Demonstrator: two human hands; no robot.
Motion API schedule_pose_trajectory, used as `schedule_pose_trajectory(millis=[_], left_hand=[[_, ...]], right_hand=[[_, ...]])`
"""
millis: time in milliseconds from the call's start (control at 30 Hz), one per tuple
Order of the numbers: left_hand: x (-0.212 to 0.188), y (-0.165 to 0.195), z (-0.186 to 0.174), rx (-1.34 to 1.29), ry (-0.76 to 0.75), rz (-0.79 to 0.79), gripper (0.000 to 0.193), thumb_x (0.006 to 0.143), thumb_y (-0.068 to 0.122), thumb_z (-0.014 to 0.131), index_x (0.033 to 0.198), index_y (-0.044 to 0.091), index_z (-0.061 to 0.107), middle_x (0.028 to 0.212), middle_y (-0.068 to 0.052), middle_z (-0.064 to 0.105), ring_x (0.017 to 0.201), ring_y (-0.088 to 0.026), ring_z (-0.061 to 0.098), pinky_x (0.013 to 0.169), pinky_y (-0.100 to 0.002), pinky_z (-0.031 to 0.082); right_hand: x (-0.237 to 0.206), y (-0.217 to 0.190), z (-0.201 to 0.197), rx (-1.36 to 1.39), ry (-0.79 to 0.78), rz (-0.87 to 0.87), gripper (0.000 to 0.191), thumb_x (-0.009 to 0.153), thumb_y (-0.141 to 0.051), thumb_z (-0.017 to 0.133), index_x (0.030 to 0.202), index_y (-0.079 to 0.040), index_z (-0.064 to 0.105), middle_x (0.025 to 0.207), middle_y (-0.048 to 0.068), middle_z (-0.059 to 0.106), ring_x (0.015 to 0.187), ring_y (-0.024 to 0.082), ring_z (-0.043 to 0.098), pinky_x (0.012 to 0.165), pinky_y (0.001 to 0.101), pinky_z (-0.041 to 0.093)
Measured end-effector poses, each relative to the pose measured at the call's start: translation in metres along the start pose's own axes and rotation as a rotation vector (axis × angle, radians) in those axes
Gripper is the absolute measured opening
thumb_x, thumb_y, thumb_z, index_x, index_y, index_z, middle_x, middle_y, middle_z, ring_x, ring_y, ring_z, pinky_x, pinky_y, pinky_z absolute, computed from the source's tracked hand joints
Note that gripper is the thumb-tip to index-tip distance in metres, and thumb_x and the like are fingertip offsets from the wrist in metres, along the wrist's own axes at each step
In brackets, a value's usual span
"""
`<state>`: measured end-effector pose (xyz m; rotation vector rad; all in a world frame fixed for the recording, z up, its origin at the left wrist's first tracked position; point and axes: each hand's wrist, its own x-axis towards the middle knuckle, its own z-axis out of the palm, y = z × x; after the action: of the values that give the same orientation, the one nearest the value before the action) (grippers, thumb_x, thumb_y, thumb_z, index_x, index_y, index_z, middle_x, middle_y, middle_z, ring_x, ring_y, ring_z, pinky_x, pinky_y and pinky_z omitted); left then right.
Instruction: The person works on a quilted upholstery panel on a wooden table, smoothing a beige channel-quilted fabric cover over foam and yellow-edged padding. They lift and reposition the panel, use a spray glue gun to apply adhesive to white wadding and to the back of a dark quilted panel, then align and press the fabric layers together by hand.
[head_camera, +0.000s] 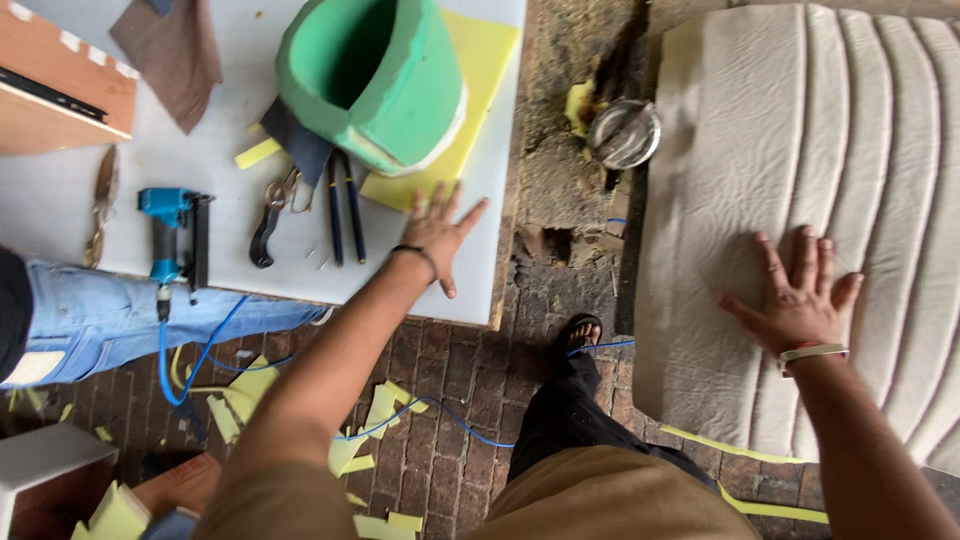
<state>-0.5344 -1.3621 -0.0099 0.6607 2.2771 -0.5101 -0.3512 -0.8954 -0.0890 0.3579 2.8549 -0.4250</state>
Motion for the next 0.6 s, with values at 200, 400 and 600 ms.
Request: schedule_pose_trajectory(millis=[200, 400, 600], left_hand=[[0.061, 0.048, -0.005, 0.493, 0.171, 0.059, 0.122, 0.083, 0.016, 0.08, 0.161, 0.038, -0.011, 0.166, -0.016, -0.02, 0.152, -0.041, -0.011, 0.113, -0.074, -0.001], [0.093, 0.045, 0.003, 0.341, 0.132, -0.131, 0.113, 0.088, 0.02, 0.071, 0.164, 0.037, -0.011, 0.169, -0.016, -0.021, 0.156, -0.044, -0.008, 0.112, -0.077, 0.001], [0.099, 0.027, 0.007, 0.414, 0.437, -0.175, 0.11, 0.088, 0.004, 0.067, 0.163, 0.037, -0.007, 0.166, -0.019, -0.012, 0.153, -0.04, -0.001, 0.116, -0.069, 0.005]], right_hand=[[-0.008, -0.009, -0.002, 0.021, 0.045, 0.015, 0.109, 0.066, -0.079, 0.058, 0.161, -0.042, 0.02, 0.173, 0.01, -0.002, 0.159, 0.03, -0.007, 0.118, 0.0672, -0.01], [-0.009, -0.01, 0.001, 0.035, 0.089, 0.01, 0.11, 0.064, -0.081, 0.058, 0.161, -0.043, 0.022, 0.174, 0.011, 0.001, 0.16, 0.031, -0.004, 0.119, 0.0682, -0.009], [-0.008, -0.011, 0.005, 0.046, 0.108, 0.008, 0.11, 0.064, -0.082, 0.057, 0.162, -0.044, 0.022, 0.175, 0.012, 0.001, 0.161, 0.031, -0.004, 0.121, 0.0677, -0.01]])
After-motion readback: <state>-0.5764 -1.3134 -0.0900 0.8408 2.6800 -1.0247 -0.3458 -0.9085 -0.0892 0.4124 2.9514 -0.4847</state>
